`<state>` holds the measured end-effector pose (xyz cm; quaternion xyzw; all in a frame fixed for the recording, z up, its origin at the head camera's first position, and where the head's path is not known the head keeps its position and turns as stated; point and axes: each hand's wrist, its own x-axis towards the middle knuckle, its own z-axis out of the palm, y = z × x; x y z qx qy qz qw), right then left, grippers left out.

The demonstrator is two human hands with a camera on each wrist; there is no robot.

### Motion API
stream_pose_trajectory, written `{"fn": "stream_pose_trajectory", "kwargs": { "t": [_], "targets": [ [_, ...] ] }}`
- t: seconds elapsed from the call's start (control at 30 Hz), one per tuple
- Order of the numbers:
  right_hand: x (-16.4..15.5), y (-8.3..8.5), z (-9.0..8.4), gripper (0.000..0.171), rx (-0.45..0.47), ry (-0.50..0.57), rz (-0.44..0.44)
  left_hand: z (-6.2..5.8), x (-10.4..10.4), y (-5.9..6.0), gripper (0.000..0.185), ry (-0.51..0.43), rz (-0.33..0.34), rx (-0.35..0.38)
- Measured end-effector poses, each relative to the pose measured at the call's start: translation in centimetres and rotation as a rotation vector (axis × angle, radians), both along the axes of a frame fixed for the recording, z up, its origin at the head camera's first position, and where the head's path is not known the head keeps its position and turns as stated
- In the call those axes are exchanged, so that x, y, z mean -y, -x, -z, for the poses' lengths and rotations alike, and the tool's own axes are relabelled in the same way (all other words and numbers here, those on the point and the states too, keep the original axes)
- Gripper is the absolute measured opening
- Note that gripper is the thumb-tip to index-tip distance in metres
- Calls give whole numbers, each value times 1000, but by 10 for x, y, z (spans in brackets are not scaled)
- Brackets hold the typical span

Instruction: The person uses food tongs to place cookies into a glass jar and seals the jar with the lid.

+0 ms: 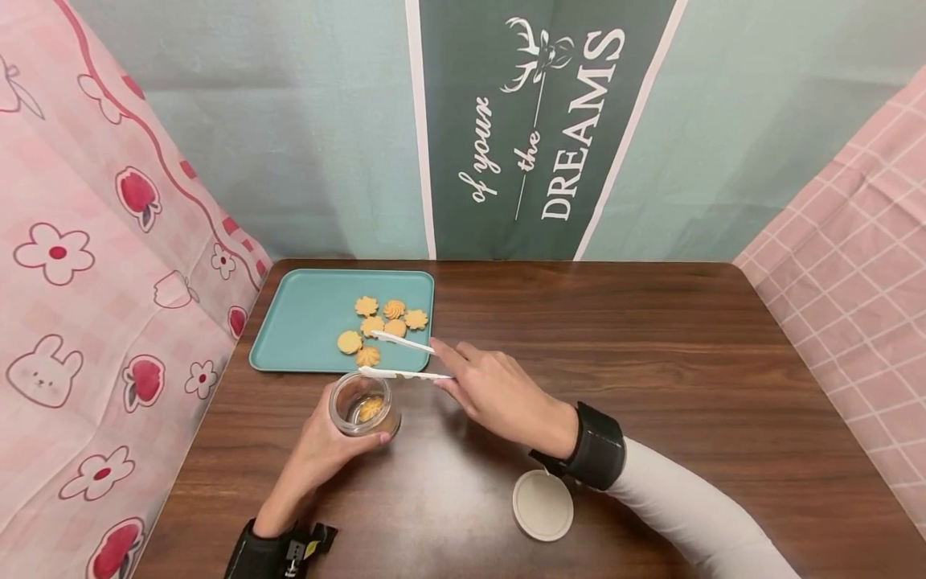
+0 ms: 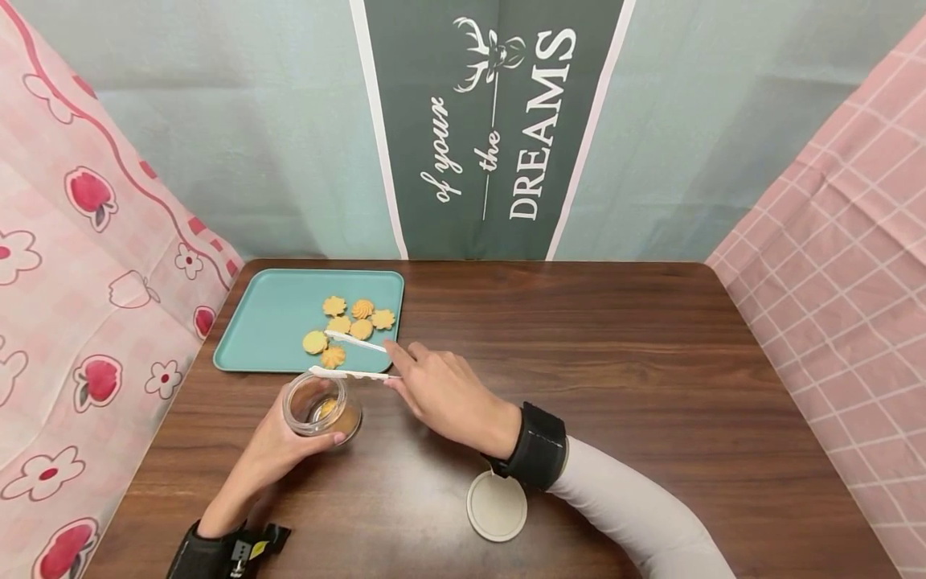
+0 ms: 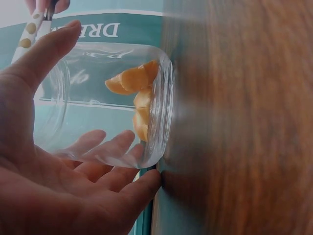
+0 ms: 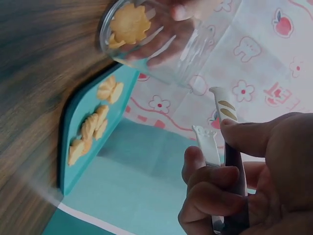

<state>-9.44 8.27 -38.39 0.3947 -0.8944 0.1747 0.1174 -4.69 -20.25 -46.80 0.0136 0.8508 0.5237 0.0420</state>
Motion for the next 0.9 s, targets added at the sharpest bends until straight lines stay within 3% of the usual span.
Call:
{"fn": "stream_pose_trajectory", "kwargs": {
  "t": [0.53, 0.9],
  "targets": [
    [3, 22, 15, 48, 51, -49, 60, 0, -1, -1, 96, -16, 4, -29],
    [9, 29, 26, 41, 80, -69, 58, 1, 0, -1, 98, -15, 5, -17]
  ]
}}
